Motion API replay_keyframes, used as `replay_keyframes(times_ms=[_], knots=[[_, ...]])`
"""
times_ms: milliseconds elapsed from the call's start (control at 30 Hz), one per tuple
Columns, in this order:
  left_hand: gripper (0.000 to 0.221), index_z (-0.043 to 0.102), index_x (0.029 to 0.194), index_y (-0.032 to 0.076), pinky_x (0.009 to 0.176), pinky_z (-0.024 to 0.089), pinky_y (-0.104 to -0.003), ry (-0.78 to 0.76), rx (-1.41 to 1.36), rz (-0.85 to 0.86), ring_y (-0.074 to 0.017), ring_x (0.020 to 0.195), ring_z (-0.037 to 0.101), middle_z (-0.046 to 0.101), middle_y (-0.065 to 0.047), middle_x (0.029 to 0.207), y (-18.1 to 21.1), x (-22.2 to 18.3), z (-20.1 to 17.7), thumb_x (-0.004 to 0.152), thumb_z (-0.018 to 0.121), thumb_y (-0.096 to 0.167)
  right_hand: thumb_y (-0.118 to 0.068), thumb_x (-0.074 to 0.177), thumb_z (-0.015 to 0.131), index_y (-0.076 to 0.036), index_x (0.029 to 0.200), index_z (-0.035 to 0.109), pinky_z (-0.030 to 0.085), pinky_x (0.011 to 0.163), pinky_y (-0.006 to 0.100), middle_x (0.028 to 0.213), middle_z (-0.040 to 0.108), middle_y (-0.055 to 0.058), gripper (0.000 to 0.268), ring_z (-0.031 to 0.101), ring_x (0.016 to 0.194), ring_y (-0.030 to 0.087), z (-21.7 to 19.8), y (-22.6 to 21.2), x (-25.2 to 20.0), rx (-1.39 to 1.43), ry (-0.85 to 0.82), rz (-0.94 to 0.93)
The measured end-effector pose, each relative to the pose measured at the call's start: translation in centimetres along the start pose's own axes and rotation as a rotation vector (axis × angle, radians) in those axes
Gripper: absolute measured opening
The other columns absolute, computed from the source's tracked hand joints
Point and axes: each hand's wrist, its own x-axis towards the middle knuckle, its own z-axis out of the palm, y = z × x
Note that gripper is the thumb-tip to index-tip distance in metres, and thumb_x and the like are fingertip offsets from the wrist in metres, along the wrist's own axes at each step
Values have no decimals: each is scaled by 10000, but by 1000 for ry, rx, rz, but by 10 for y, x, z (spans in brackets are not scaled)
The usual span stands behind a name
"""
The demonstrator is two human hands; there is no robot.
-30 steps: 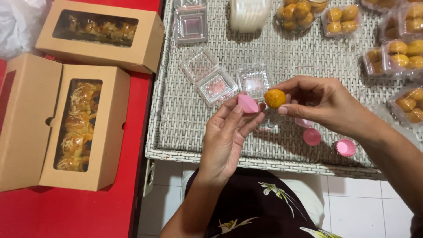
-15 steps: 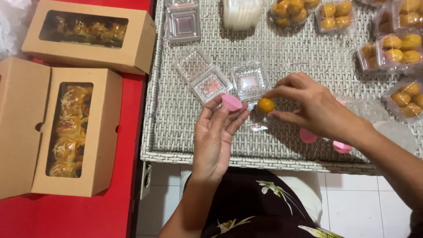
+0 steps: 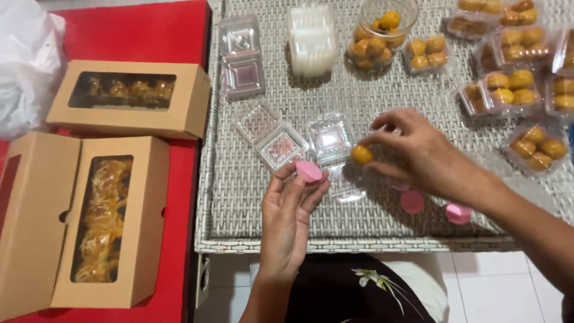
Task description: Placing small round pastries into paper cups and plastic containers for packaging
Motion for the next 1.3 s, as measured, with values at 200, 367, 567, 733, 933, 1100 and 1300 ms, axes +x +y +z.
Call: replay_keyframes(times_ms=[200, 367, 567, 733, 933, 1100, 1300], knots=[[331, 540, 1222, 2, 998, 593, -483, -110, 25, 20, -407, 1063, 721, 719, -226, 1023, -7, 3, -6, 937, 680, 96, -328, 775, 800, -186, 1202, 708, 493, 1029, 634, 1382, 562, 139, 458, 525, 1273, 312, -19, 33, -16, -103, -5, 194], [360, 575, 1234, -19, 997, 595, -461, -54, 103, -71, -390, 1073, 717, 715, -258, 1104, -4, 5, 9, 908, 676, 94, -236, 917, 800, -12, 1215, 700, 500, 968, 623, 1380, 587, 294, 386, 550, 1267, 428, -60, 49, 8, -78, 240, 251], [348, 575, 1221, -30, 965, 603, -469, -53, 89, -76, -395, 1027, 728, 724, -272, 1093, -15, 12, 12, 903, 672, 74, -451, 986, 764, -212, 1331, 707, 331, 656, 453, 921, 582, 147, 423, 499, 813, 284, -102, 90, 89, -2, 107, 561], [321, 579, 1213, -19, 953, 609, -464, -47, 81, -65, -406, 1038, 729, 717, -268, 1113, -8, 16, 13, 916, 661, 71, -380, 933, 717, -217, 1302, 675, 337, 1018, 572, 1592, 446, 122, 406, 429, 1368, 373, -111, 91, 141, -25, -95, 582], [344, 582, 1234, -34, 966, 606, -494, -5, 113, -78, -415, 1057, 719, 702, -277, 1161, 1, 19, 16, 911, 647, 68, -302, 848, 763, -328, 1304, 685, 243, 1151, 582, 1643, 309, 160, 464, 262, 1476, 376, -89, 130, 167, -153, -299, 522], [332, 585, 1222, -50, 963, 609, -503, 4, 90, -82, -419, 1044, 719, 701, -279, 1138, 1, 21, 18, 910, 646, 46, -352, 882, 720, -341, 1355, 664, 270, 1110, 630, 1608, 354, 176, 476, 276, 1401, 401, -62, 152, 184, -253, -312, 423], [343, 585, 1248, -48, 952, 609, -477, 7, 120, -103, -409, 1033, 725, 711, -284, 1124, 5, 24, 21, 921, 632, 42, -422, 966, 616, -328, 1386, 631, 288, 1138, 616, 1630, 353, 149, 430, 309, 1416, 405, -53, 157, 187, -243, -393, 551]])
